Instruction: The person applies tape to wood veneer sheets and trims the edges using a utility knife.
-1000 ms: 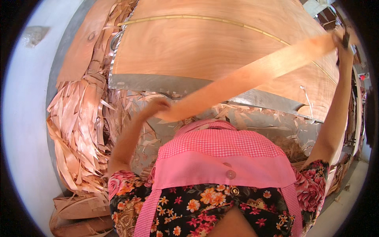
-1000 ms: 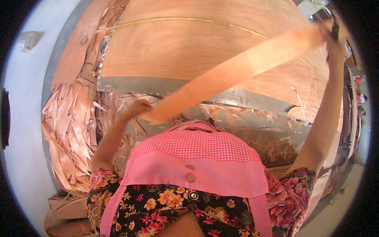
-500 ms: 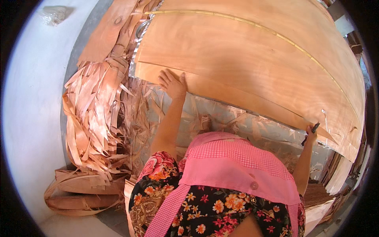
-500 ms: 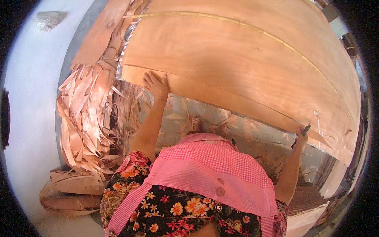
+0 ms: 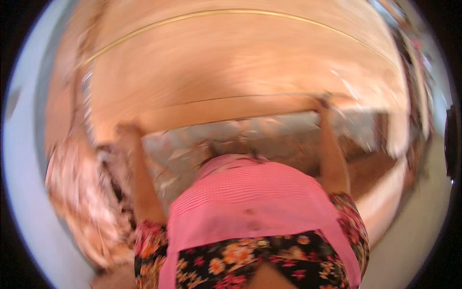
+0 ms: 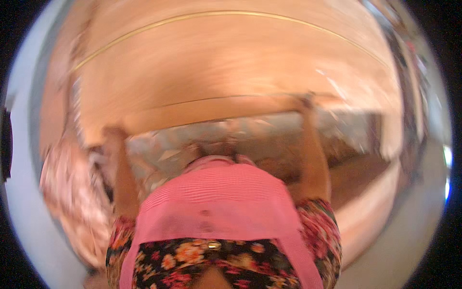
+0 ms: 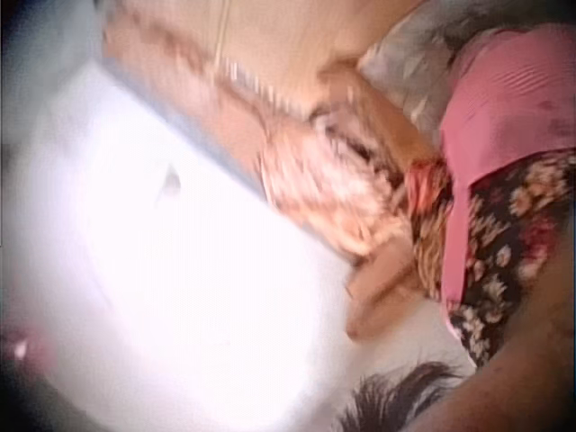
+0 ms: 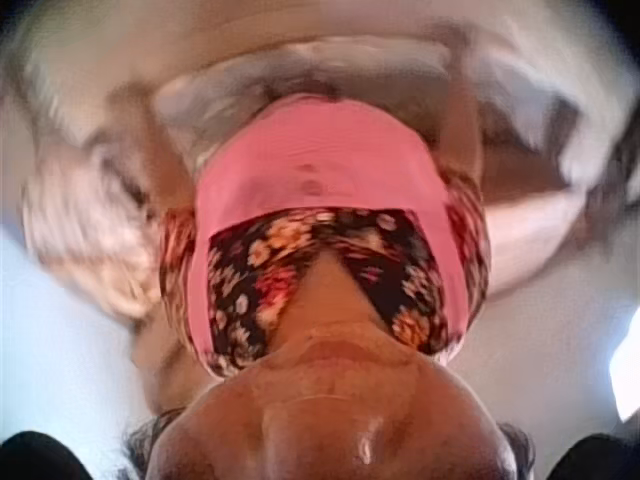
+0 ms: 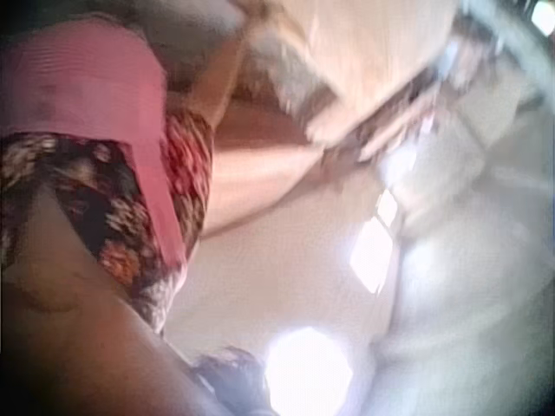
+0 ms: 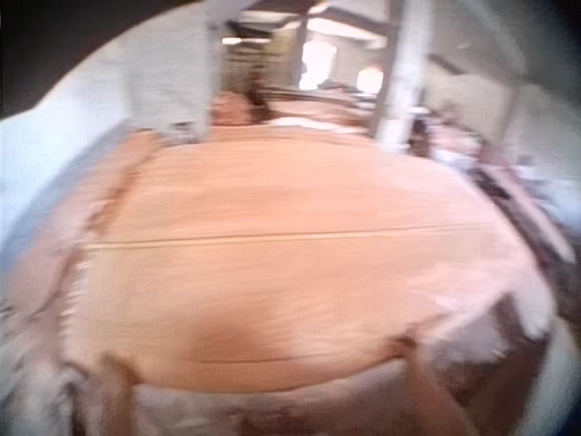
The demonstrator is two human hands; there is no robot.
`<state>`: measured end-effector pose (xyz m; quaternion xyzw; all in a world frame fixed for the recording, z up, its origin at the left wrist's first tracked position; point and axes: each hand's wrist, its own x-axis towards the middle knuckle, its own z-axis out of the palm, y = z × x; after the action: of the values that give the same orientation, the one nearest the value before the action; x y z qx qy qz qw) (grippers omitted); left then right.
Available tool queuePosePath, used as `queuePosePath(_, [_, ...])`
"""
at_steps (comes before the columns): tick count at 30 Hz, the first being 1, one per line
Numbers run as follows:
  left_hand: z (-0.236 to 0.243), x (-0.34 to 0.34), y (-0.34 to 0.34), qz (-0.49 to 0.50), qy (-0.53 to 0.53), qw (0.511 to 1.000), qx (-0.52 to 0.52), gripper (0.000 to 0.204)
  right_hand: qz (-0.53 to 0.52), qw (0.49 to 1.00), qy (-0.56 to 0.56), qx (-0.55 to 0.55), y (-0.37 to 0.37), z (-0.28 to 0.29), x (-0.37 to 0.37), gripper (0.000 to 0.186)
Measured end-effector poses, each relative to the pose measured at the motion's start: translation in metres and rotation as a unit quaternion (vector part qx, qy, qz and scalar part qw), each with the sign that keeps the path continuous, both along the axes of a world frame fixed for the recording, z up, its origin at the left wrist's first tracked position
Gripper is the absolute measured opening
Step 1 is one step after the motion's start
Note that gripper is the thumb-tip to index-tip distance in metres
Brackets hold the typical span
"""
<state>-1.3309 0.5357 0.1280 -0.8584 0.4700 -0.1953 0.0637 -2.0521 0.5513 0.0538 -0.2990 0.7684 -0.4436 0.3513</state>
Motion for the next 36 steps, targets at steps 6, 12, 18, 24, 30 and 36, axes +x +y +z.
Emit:
queuePosePath(6, [-0.008,-0.036,0.013,0.058,0.149,0.987,-0.019,0.079,-0.152,0.987,-0.026,-0.034,0.032,0.023,0.007,0.023])
queuePosePath(12, [-0.025,-0.024,0.009,0.055,0.158,0.985,-0.029,0.079,-0.1,0.989,0.1,-0.041,0.019,0.053,0.02,0.026])
queuePosePath(18, [-0.037,-0.033,0.009,0.082,0.176,0.981,-0.006,0.081,-0.047,0.954,0.286,0.077,0.014,0.063,0.003,0.032])
queuePosePath(24, [-0.047,-0.033,0.008,0.071,0.178,0.981,-0.011,0.079,-0.108,0.951,0.282,0.07,0.025,0.069,-0.023,0.029])
queuePosePath(30, [-0.077,-0.012,0.008,0.04,0.113,0.993,0.0,0.074,-0.12,0.914,0.382,0.06,-0.006,0.103,-0.119,0.022])
queuePosePath(36, [-0.093,0.011,0.007,0.067,0.149,0.987,0.007,0.073,0.103,0.816,0.519,0.234,-0.113,0.109,-0.16,0.03])
